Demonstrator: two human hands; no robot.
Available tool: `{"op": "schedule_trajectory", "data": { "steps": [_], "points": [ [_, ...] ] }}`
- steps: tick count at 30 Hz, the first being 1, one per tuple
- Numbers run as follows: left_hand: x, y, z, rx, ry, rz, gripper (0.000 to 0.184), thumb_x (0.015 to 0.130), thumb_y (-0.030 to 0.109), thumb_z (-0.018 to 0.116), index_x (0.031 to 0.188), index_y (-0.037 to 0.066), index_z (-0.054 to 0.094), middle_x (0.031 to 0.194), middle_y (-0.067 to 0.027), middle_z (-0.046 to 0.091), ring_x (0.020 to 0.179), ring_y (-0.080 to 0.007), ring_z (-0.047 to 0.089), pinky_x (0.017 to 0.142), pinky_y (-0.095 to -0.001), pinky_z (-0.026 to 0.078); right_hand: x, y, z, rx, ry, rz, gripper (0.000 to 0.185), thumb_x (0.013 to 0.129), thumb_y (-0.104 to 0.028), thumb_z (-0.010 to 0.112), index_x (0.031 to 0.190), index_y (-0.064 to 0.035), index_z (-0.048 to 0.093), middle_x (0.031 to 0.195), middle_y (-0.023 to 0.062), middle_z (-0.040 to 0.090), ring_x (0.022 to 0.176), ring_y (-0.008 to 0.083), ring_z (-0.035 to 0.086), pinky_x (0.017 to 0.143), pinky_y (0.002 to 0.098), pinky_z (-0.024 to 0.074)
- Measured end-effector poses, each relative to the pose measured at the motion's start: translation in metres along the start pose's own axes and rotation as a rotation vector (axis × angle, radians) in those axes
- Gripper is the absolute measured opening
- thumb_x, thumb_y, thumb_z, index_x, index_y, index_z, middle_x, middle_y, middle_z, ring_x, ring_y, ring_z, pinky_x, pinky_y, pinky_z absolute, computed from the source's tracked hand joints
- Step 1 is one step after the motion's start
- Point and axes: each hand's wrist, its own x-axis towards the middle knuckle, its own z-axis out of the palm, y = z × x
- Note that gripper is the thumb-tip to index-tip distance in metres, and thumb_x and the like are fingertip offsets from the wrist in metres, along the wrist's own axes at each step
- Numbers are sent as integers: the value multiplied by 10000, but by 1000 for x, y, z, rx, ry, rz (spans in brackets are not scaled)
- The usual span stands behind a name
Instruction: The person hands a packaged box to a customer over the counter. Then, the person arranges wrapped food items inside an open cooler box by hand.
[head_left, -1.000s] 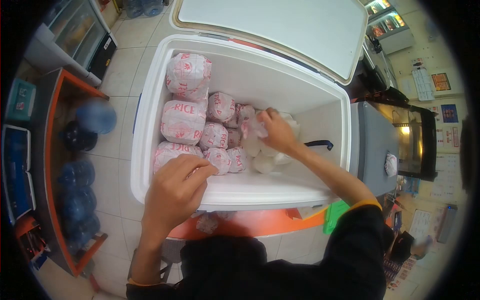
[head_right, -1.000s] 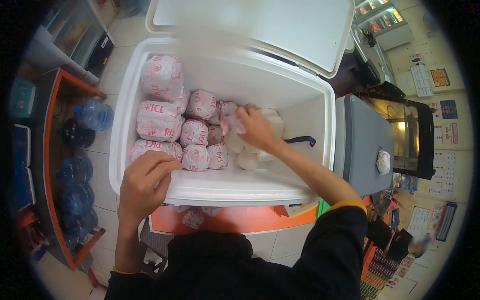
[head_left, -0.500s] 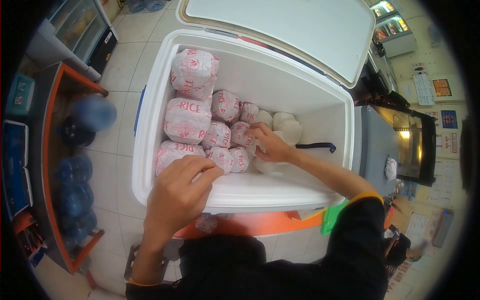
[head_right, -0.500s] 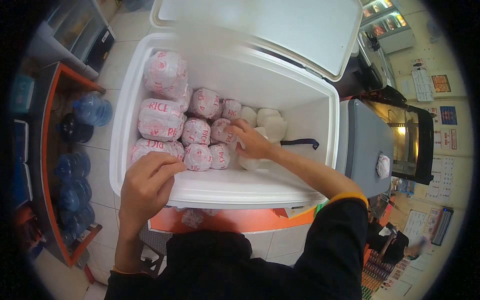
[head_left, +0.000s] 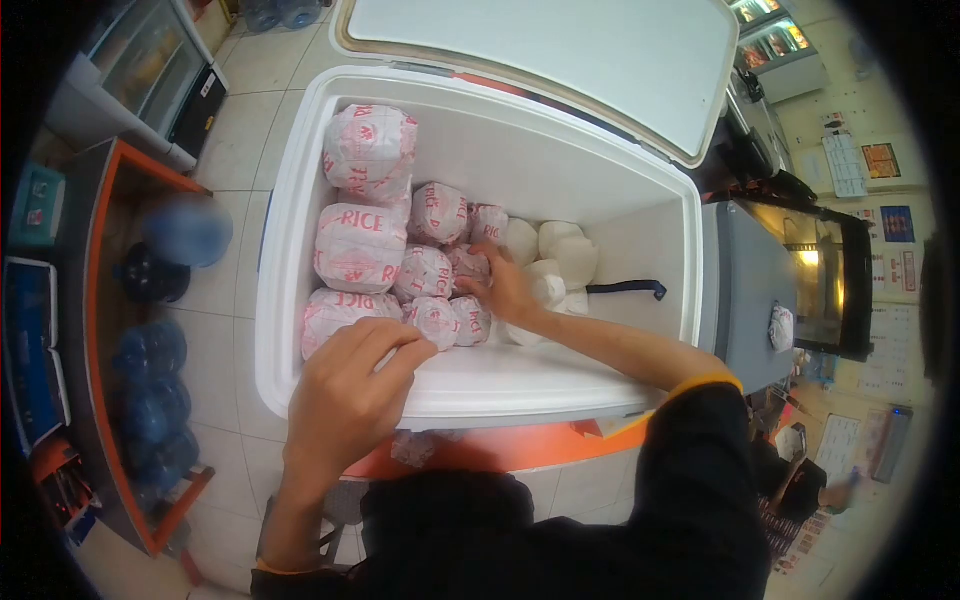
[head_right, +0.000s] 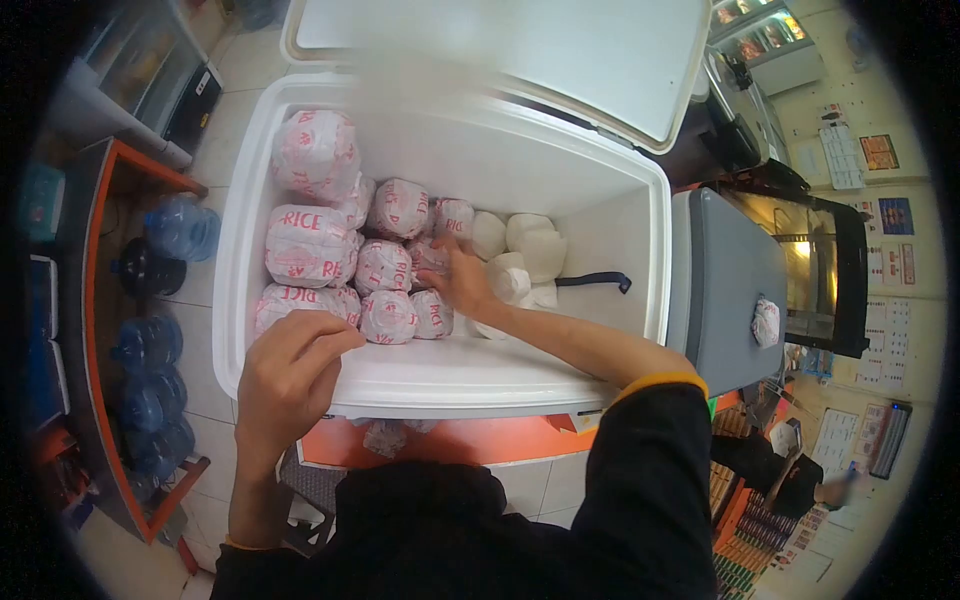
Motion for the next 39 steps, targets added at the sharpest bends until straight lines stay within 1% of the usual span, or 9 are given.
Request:
{"op": "schedule_trajectory", "data": {
  "steps": [4,10,15,22,25,28,30,34,39],
  "points": [
    [2,1,0,1,-10,6,238,657,-37,589,883,17,639,876,-105,611,826,-276,611,721,-372,508,9,35,-13,205,-138,-29,489,825,-324,684,1209,-124,457,1035,192,570,893,284,614,733,392,512],
    [2,3,1,-22,-23,-3,222,684,-69,595,884,15,643,873,-110,618,801,-285,616,697,-373,497,63,52,-33,611,96,677,557,844,-397,640,1224,-12,504,960,122,630,842,207,615,623,305,532],
    [1,2,-1,-11,-17,5,229,663,-43,589,881,13,629,877,-105,609,822,-279,610,706,-373,503,70,2,-52,540,-357,721,677,819,-504,660,1305,-64,496,1189,165,578,1046,273,566,903,409,480],
    [0,0,3,-13,-5,2,219,665,-45,590,871,18,627,873,-102,607,815,-273,608,699,-373,501,71,-1,4,-253,-264,102,708,900,-513,483,1346,32,404,1304,271,481,1153,428,496,977,502,391],
    [1,0,1,-3,15,8,211,666,-44,590,864,21,625,871,-99,605,813,-271,607,701,-371,500,75,-31,-6,426,-49,891,763,937,-562,266,1432,18,254,1463,274,278,1312,473,308,1064,527,288],
    [1,2,1,2,1,-1,205,668,-43,590,860,21,624,876,-98,606,812,-269,607,707,-371,499,82,8,36,498,-89,835,797,936,-603,153,1465,-8,172,1528,228,142,1392,433,159,1123,492,192],
    [0,1,2,11,23,8,207,668,-37,592,863,23,623,867,-98,606,812,-268,608,712,-371,499,85,46,41,1007,-164,772,871,899,-689,243,1459,-21,244,1366,177,448,1267,264,413,1031,390,343],
    [-4,-2,-2,6,44,3,218,669,-45,605,874,26,624,856,-100,607,808,-266,607,708,-371,489,77,73,30,903,-72,752,795,926,-632,304,1400,6,340,1283,159,509,1169,204,470,971,364,372],
    [-5,-1,-6,-2,404,-79,159,727,-94,549,845,6,585,829,-120,588,775,-272,589,681,-345,466,38,-69,-79,379,307,-145,412,827,-201,670,1169,-49,499,1113,130,550,1009,267,567,790,359,479]
  ]
}}
